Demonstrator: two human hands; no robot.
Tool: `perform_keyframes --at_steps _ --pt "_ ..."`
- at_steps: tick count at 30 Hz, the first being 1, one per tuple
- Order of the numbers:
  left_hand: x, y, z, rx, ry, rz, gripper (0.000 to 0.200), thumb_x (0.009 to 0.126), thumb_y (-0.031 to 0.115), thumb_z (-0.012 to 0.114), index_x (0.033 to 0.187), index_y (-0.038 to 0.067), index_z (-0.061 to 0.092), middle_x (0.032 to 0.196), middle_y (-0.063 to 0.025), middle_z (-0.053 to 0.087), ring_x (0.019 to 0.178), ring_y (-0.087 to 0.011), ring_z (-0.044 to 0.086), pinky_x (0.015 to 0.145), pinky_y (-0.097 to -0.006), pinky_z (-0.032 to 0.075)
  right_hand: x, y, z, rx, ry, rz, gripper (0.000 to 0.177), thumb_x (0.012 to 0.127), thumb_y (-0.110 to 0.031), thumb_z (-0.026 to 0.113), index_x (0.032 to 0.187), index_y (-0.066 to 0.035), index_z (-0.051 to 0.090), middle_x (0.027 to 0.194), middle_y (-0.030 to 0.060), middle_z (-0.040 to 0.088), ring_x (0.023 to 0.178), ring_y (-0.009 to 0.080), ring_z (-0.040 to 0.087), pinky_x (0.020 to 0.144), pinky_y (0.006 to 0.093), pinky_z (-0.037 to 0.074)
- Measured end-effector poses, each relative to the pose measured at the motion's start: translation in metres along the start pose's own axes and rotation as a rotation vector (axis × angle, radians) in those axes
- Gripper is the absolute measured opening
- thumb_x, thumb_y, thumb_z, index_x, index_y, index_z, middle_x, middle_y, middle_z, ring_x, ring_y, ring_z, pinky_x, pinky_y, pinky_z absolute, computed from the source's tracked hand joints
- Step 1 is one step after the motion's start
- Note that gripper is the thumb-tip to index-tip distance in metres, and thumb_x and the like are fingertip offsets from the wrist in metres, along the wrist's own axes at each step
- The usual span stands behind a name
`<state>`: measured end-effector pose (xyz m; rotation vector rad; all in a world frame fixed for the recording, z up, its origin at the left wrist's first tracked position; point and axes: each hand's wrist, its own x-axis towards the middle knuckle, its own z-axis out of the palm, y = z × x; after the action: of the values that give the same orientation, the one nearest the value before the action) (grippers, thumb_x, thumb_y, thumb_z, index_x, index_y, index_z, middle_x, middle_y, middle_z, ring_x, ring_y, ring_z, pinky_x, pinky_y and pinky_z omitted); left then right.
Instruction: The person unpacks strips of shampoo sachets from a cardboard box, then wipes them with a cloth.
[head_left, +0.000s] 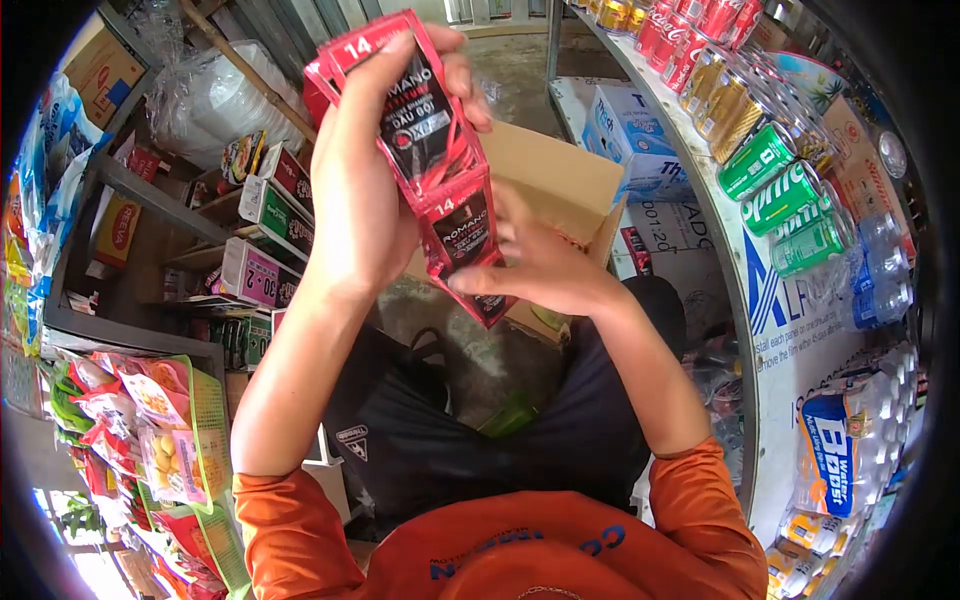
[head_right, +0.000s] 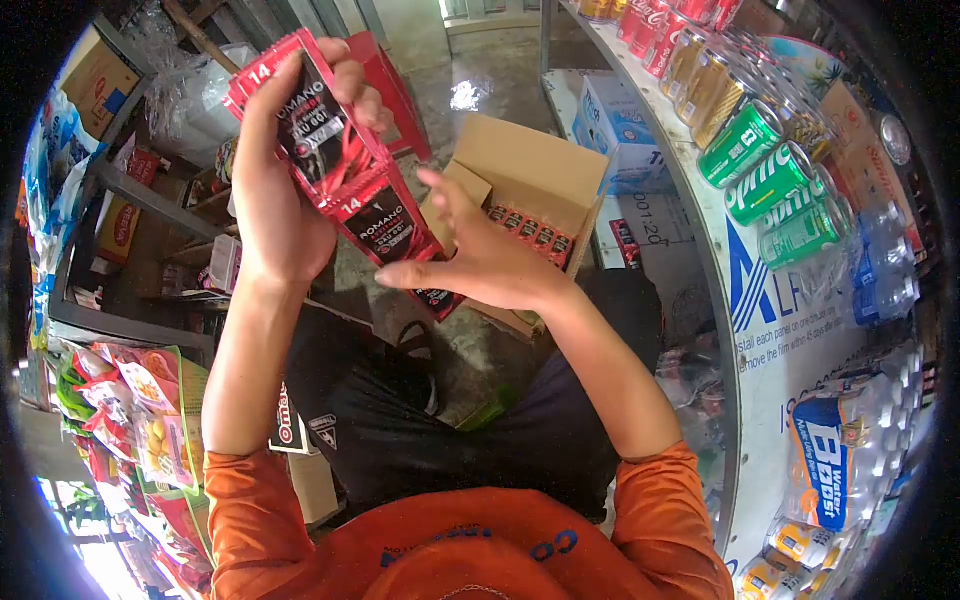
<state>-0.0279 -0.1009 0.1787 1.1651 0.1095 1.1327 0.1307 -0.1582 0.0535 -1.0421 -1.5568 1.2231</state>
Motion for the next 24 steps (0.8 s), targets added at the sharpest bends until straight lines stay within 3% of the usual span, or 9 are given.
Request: perform_keyframes --at_steps 2,4,5,8,10,11,16,19,24 --pt "0.003 0.003 0.008 -0.054 -0.017 0.007 0.035 0.107 0.026 0.045 0.121 -0.003 0.057 0.094 -0.0064 0.057 0.088 -0.0195 0.057 0.086 -0.0338 0.048 0.007 0.016 0.001 0.012 -0.095 -0.050 0.118 0.081 -0.053 0.084 0.160 0.001 0.016 0.153 0.0265 0.041 0.147 0.0317 0.037 0.117 0.0451 0.034" --pt "0.006 0.004 0.009 -0.110 -0.033 0.014 0.034 0.107 0.024 0.045 0.122 -0.004 0.057 0.094 -0.0061 0.056 0.086 -0.0191 0.055 0.084 -0.0334 0.048 0.007 0.027 -0.003 0.377 -0.350 0.187 0.107 0.086 -0.042 0.084 0.159 0.001 0.019 0.151 0.0228 0.043 0.140 0.0300 0.048 0.111 0.0437 0.043" --pt "0.008 0.005 0.008 -0.023 0.037 -0.003 0.032 0.108 0.024 0.046 0.124 -0.001 0.056 0.096 -0.0066 0.060 0.087 -0.0189 0.059 0.081 -0.0328 0.051 0.001 0.013 -0.001 0.584 -0.375 0.257 0.096 0.089 -0.033 0.082 0.157 0.002 0.024 0.143 0.0184 0.053 0.125 0.0254 0.060 0.102 0.0372 0.050" --pt "0.014 0.007 0.019 0.079 0.209 0.053 0.028 0.107 0.024 0.047 0.121 0.002 0.055 0.088 -0.0056 0.058 0.082 -0.0166 0.062 0.074 -0.0314 0.053 0.002 0.023 0.002 0.582 -0.309 0.240 0.075 0.089 -0.023 0.081 0.147 -0.001 0.038 0.124 0.0136 0.066 0.107 0.0214 0.069 0.092 0.0330 0.056" --pt "0.018 0.015 0.001 0.236 0.247 0.077 0.032 0.107 0.028 0.050 0.122 0.001 0.058 0.099 -0.0069 0.065 0.087 -0.0173 0.067 0.076 -0.0331 0.057 0.000 0.024 0.000 0.505 -0.297 0.242 0.071 0.090 -0.020 0.079 0.146 -0.001 0.040 0.123 0.0135 0.067 0.104 0.0208 0.069 0.090 0.0331 0.056" --pt "0.020 0.017 -0.009 0.076 0.109 0.109 0.032 0.106 0.020 0.048 0.124 -0.005 0.057 0.095 -0.0061 0.055 0.088 -0.0180 0.054 0.084 -0.0319 0.047 -0.001 0.024 -0.001 0.426 -0.289 0.242 0.067 0.091 -0.017 0.078 0.145 -0.001 0.041 0.121 0.0134 0.067 0.102 0.0202 0.070 0.089 0.0332 0.056" --pt "0.022 0.015 -0.060 0.059 0.190 0.054 0.029 0.104 0.023 0.055 0.118 -0.003 0.059 0.087 -0.0016 0.052 0.075 -0.0139 0.050 0.074 -0.0288 0.047 -0.014 0.023 -0.011 0.248 -0.264 0.268 0.042 0.092 -0.016 0.076 0.127 0.000 0.059 0.109 0.0096 0.072 0.098 0.0168 0.070 0.094 0.0337 0.053" --pt "0.019 0.010 -0.071 0.066 0.219 0.035 0.029 0.104 0.022 0.055 0.119 -0.002 0.059 0.086 -0.0006 0.050 0.074 -0.0126 0.048 0.073 -0.0282 0.046 -0.022 0.028 -0.011 0.352 -0.182 0.284 0.026 0.092 -0.012 0.074 0.115 -0.001 0.067 0.101 0.0109 0.074 0.091 0.0166 0.071 0.083 0.0328 0.057" --pt "0.018 0.002 -0.059 0.118 0.194 0.025 0.033 0.105 0.026 0.052 0.119 -0.003 0.064 0.090 -0.0022 0.061 0.077 -0.0134 0.058 0.076 -0.0281 0.050 -0.028 0.041 -0.017 0.470 -0.222 0.338 0.026 0.097 -0.018 0.069 0.117 -0.002 0.067 0.101 0.0101 0.074 0.089 0.0171 0.071 0.079 0.0337 0.058"
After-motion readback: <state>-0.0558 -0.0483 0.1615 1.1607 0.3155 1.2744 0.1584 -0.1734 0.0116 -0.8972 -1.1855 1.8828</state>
